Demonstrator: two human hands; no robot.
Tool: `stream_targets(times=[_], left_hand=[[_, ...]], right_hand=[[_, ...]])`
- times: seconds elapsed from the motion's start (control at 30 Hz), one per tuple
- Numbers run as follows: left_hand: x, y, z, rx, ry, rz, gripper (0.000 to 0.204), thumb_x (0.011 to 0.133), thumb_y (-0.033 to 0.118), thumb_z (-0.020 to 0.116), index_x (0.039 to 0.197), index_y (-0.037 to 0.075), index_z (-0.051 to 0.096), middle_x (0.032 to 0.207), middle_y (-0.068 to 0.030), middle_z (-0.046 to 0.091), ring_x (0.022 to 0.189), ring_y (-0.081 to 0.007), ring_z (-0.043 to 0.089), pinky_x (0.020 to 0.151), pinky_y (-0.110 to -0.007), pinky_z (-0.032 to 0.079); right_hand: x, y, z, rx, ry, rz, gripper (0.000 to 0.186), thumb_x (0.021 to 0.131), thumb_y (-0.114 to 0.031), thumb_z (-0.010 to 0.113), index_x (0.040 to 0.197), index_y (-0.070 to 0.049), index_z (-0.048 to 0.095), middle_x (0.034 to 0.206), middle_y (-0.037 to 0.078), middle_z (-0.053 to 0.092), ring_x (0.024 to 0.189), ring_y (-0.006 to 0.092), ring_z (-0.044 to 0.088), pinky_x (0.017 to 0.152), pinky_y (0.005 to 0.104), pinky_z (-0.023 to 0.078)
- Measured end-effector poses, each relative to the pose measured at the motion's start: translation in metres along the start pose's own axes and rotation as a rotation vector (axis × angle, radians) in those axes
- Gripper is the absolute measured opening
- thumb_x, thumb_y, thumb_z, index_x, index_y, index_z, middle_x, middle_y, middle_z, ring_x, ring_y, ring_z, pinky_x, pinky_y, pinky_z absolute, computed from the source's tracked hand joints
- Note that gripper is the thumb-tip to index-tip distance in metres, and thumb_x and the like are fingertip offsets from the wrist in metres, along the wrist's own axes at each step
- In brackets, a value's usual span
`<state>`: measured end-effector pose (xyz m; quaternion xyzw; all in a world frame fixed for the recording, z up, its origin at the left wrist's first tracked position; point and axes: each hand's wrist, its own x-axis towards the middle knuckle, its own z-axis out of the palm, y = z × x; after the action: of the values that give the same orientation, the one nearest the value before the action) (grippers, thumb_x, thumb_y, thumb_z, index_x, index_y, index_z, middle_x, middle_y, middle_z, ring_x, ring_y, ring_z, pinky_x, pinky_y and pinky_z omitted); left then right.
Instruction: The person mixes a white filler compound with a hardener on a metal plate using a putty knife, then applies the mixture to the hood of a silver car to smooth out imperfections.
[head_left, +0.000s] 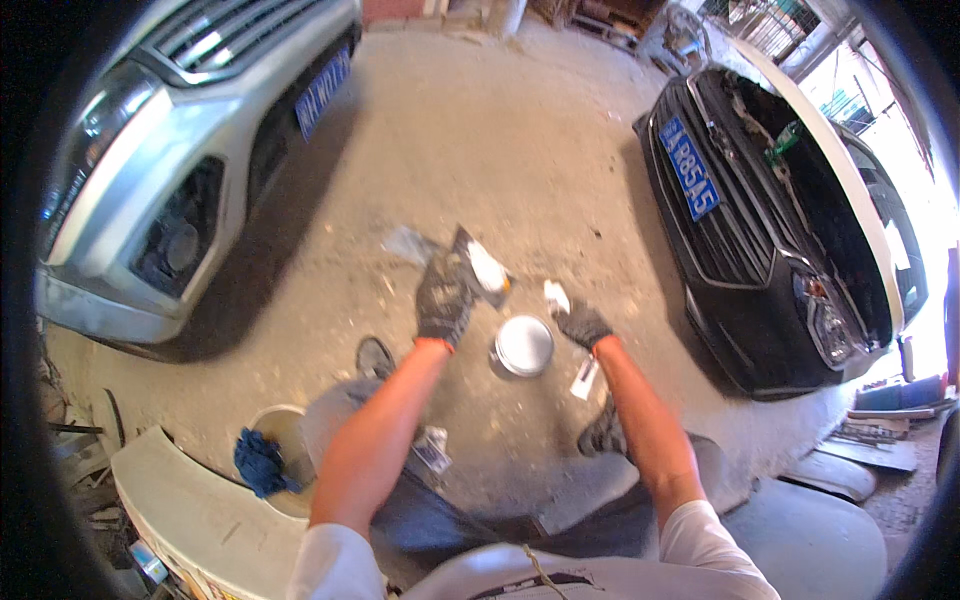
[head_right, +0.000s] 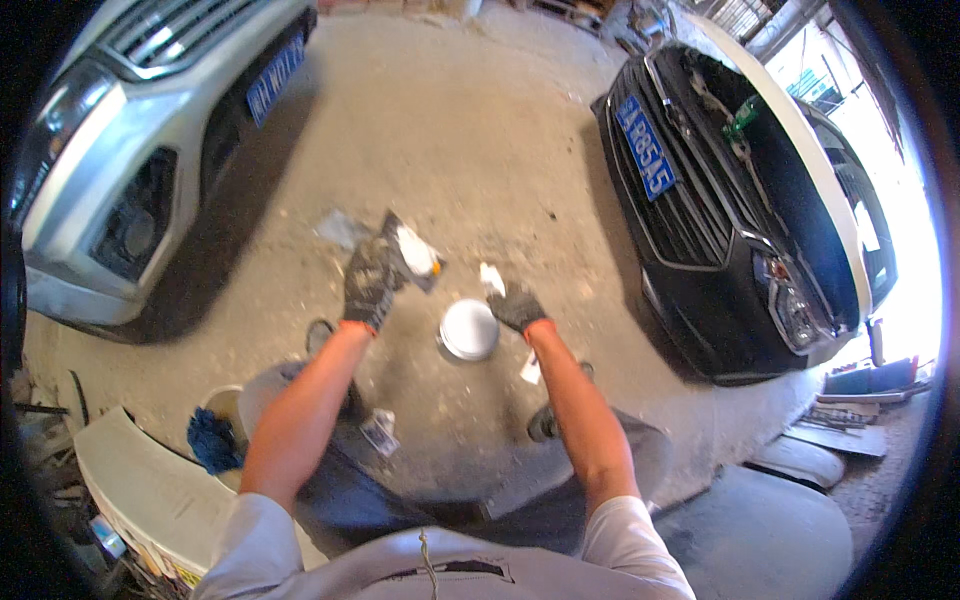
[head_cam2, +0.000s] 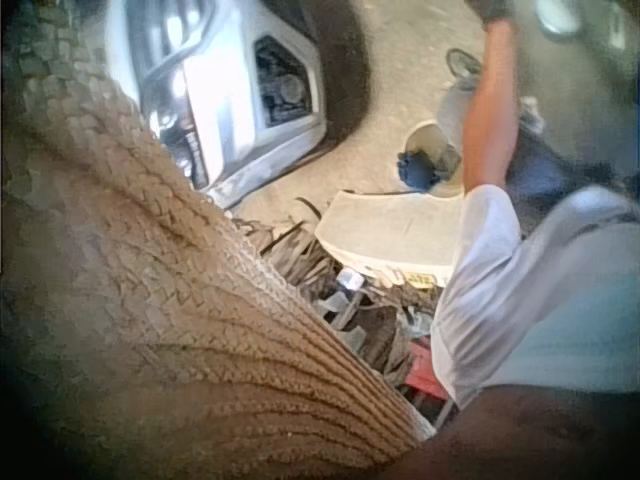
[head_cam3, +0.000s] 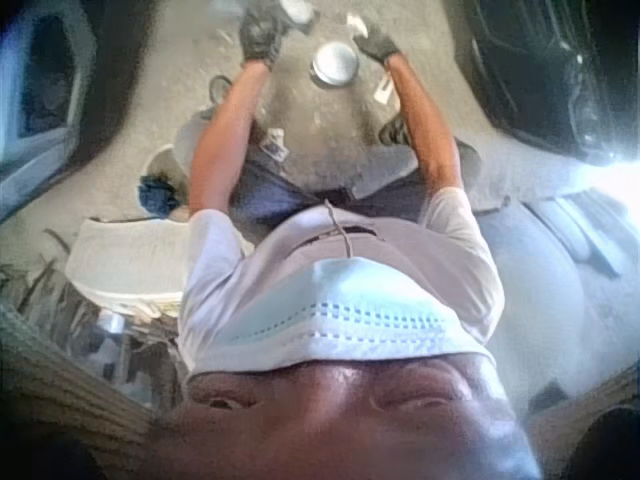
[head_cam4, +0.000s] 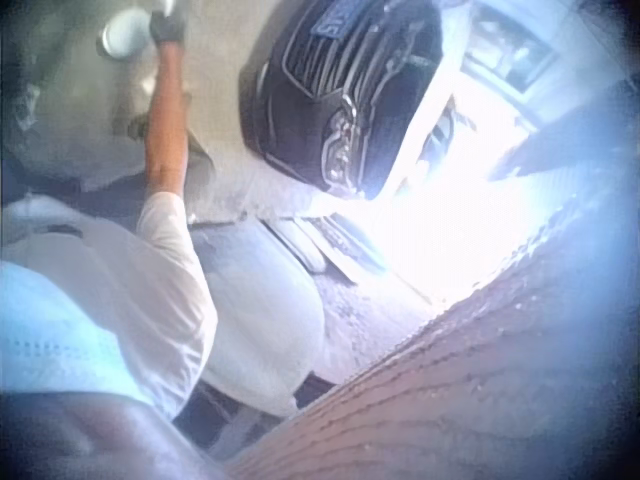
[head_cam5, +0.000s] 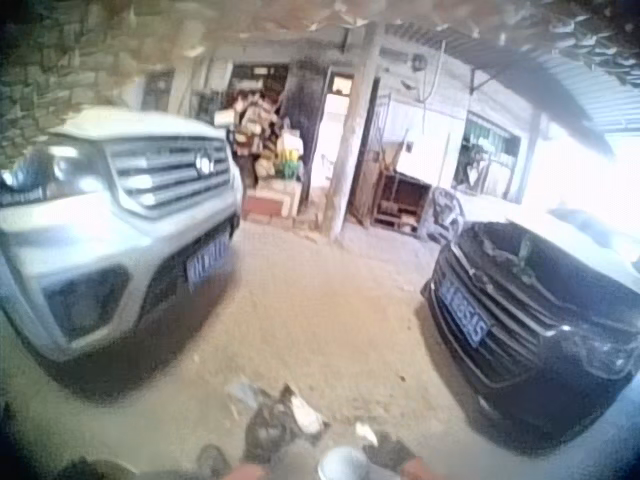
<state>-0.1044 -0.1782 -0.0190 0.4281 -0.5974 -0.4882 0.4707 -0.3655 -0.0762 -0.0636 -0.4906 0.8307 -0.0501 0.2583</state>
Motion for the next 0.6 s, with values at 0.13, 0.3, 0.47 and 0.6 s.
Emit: stream_targets(times=[0.13, 0.3, 0.47, 0.6], left_hand=[[-0.005, 0.005, -0.002, -0.17, -0.1, -0.23, 0.023, 0.101, 0.027, 0.053, 0.102, 0.004, 0.054, 0.073, -0.0039, 0.059, 0.054, -0.0122, 0.059, 0.048, -0.029, 0.051], [-0.009, 0.008, -0.008, -0.327, -0.163, -0.264, 0.022, 0.101, 0.024, 0.052, 0.106, 0.003, 0.055, 0.073, -0.0068, 0.06, 0.055, -0.0155, 0.061, 0.049, -0.031, 0.051], [-0.009, 0.024, -0.017, -0.314, -0.289, -0.303, 0.024, 0.1, 0.025, 0.054, 0.107, 0.002, 0.055, 0.07, -0.0062, 0.06, 0.054, -0.0151, 0.06, 0.05, -0.029, 0.051], [-0.028, 0.048, -0.021, -0.33, -0.462, -0.297, 0.023, 0.1, 0.024, 0.055, 0.108, 0.002, 0.057, 0.073, -0.0051, 0.062, 0.057, -0.0136, 0.06, 0.052, -0.028, 0.051]], right_hand=[[0.03, 0.034, 0.106, 0.418, -0.075, 0.122, 0.055, 0.081, -0.041, 0.071, 0.121, -0.004, 0.064, 0.11, 0.019, 0.07, 0.102, 0.0288, 0.066, 0.09, 0.0406, 0.05], [0.03, 0.046, 0.16, 0.289, 0.04, 0.204, 0.049, 0.076, -0.027, 0.075, 0.12, -0.008, 0.065, 0.111, 0.018, 0.069, 0.107, 0.03, 0.065, 0.095, 0.0362, 0.049], [0.008, 0.052, 0.132, 0.044, 0.271, 0.238, 0.032, 0.074, -0.013, 0.068, 0.106, -0.01, 0.07, 0.106, 0.017, 0.069, 0.102, 0.0312, 0.066, 0.091, 0.0378, 0.051], [-0.023, 0.059, 0.092, 0.335, 0.434, 0.059, 0.036, 0.073, 0.001, 0.06, 0.106, -0.009, 0.07, 0.099, 0.018, 0.069, 0.089, 0.0292, 0.066, 0.083, 0.0349, 0.052]])
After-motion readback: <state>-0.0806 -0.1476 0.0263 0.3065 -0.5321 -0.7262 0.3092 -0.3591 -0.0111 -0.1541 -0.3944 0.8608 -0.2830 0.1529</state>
